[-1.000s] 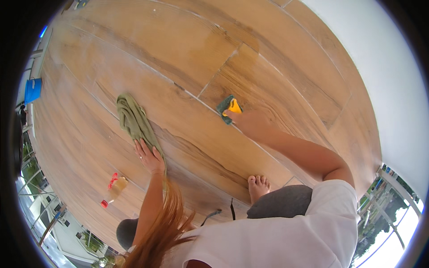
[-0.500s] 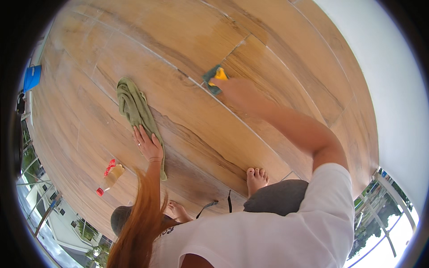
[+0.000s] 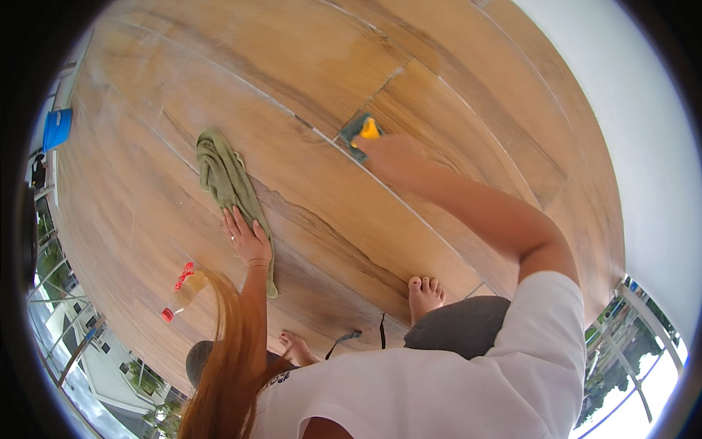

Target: The person kneels on a tiled floor and scrubs the surface with a sponge and cleaning solution from a bottle. They wipe the area with a cloth and repeat the process across different sections of the floor.

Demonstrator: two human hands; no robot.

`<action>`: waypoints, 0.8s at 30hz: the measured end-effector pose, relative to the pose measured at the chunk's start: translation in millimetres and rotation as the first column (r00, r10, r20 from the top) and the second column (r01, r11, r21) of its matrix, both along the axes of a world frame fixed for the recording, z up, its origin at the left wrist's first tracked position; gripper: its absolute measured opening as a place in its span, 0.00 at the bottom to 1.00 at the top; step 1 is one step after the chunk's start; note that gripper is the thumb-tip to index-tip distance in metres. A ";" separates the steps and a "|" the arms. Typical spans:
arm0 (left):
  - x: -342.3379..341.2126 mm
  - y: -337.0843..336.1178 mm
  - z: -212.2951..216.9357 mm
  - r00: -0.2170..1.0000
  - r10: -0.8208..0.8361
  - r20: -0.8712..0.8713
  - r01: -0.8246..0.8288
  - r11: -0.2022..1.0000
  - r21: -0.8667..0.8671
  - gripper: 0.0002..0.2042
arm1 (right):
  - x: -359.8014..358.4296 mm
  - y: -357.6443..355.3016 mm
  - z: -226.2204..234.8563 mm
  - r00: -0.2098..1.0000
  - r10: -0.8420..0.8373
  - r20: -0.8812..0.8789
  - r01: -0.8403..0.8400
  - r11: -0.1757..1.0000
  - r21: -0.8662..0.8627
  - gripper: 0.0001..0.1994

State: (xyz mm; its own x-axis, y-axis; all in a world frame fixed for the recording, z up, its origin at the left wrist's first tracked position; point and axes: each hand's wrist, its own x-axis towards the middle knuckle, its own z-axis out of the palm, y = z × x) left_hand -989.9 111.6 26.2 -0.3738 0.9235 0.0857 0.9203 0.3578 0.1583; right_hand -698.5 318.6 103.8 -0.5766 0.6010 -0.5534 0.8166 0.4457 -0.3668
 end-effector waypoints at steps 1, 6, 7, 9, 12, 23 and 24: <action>4.2 0.9 0.6 1.000 -0.006 0.012 0.006 1.000 0.004 0.26 | 9.9 -3.5 4.0 0.999 -0.005 0.049 0.007 0.999 -0.036 0.18; 6.5 2.9 0.1 1.000 -0.028 0.001 0.028 0.999 0.033 0.26 | -6.4 2.6 -11.2 0.995 -0.093 -0.032 0.092 0.995 -0.029 0.21; 5.8 1.2 -1.0 1.000 -0.017 -0.003 0.017 1.000 0.015 0.26 | -14.3 5.6 -9.9 0.994 -0.107 -0.011 0.106 0.992 -0.074 0.21; 1.6 -1.5 -2.3 1.000 -0.010 -0.003 0.010 1.000 0.000 0.26 | 0.5 -4.6 -6.2 0.994 -0.108 0.002 0.107 0.986 -0.125 0.22; 3.5 -4.0 -2.0 1.000 -0.009 0.008 0.009 1.000 0.012 0.26 | 16.5 -16.7 2.1 0.993 -0.056 0.100 0.070 0.988 -0.137 0.23; 4.5 -2.9 -1.9 1.000 -0.019 -0.007 0.019 1.000 0.023 0.26 | 62.5 -40.7 -33.5 0.994 -0.102 0.034 0.107 0.968 -0.227 0.22; 2.9 -4.2 -1.4 1.000 -0.018 -0.020 0.018 0.999 0.029 0.26 | 72.3 -44.0 -29.5 0.990 -0.102 0.096 0.123 0.960 -0.252 0.22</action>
State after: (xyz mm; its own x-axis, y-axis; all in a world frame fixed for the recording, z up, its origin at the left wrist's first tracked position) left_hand -987.0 107.4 24.8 -0.3553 0.9271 0.1195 0.9295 0.3369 0.1504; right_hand -626.1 274.6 74.3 -0.4601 0.4909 -0.7399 0.8879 0.2487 -0.3871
